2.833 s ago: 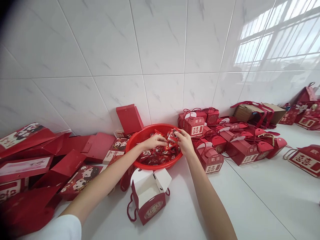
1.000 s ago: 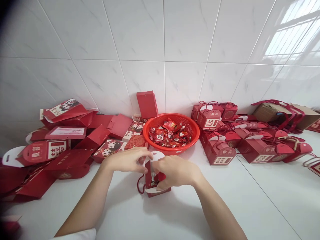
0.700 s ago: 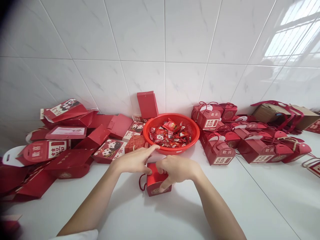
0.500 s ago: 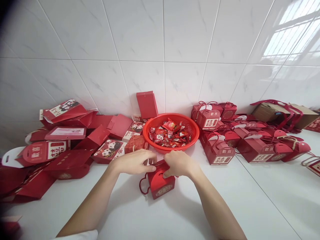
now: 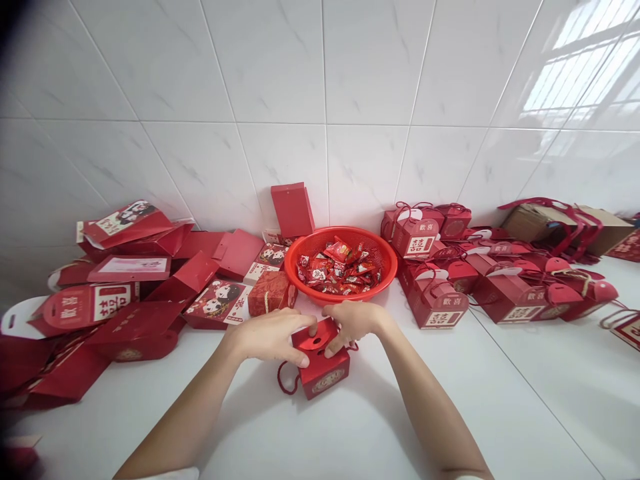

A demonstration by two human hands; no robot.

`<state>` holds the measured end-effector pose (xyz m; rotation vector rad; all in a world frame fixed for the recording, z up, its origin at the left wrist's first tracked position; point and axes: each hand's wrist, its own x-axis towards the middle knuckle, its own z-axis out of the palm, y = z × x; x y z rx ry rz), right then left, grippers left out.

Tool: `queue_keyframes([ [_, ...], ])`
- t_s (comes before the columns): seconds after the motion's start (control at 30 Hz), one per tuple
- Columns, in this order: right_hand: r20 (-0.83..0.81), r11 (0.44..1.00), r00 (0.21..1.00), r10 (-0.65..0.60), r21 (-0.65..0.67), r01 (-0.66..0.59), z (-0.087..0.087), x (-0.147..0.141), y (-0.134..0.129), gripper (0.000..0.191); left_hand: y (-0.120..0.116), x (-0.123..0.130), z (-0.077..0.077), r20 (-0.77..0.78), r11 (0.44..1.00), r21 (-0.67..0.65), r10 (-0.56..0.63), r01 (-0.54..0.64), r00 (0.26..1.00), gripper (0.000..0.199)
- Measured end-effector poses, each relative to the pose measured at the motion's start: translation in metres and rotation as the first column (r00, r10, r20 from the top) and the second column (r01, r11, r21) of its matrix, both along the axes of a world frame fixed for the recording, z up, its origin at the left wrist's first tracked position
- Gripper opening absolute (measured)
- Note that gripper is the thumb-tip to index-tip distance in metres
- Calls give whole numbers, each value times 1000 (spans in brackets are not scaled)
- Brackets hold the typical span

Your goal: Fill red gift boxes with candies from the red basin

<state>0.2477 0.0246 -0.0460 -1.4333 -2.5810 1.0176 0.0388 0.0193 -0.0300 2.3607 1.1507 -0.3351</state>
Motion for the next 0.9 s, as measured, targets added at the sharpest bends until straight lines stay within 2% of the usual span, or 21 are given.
queue_keyframes([
  [0.13, -79, 976, 997, 2, -217, -19, 2, -1, 2, 76, 5, 0, -4, 38, 999, -53, -6, 8, 999, 43],
  [0.27, -74, 950, 996, -58, -311, 32, 9, -3, 0, 68, 12, -1, -8, 126, 998, -52, 35, -28, 991, 42],
  [0.37, -109, 963, 991, -78, -264, 47, 11, -1, 0, 53, 17, -2, -12, 158, 997, -61, 64, -55, 985, 44],
  [0.47, -228, 970, 964, -133, -231, 79, 15, 3, -1, 38, 19, -3, -13, 172, 991, -71, 121, -110, 978, 46],
  [0.57, -413, 967, 890, -195, -233, 104, 23, 8, -5, 26, 20, -3, -13, 180, 988, -54, 154, -147, 972, 41],
  [0.7, -569, 979, 803, -178, -183, 88, 32, 13, -14, 25, 21, -2, -10, 218, 987, -35, 160, -157, 963, 41],
  [0.8, -594, 986, 791, -147, -148, 73, 34, 15, -17, 24, 23, -4, -8, 291, 986, -108, 151, -124, 945, 48],
  [0.9, -587, 991, 799, -134, -101, 92, 35, 18, -19, 25, 26, -10, -4, 344, 955, -256, 234, -149, 909, 49],
])
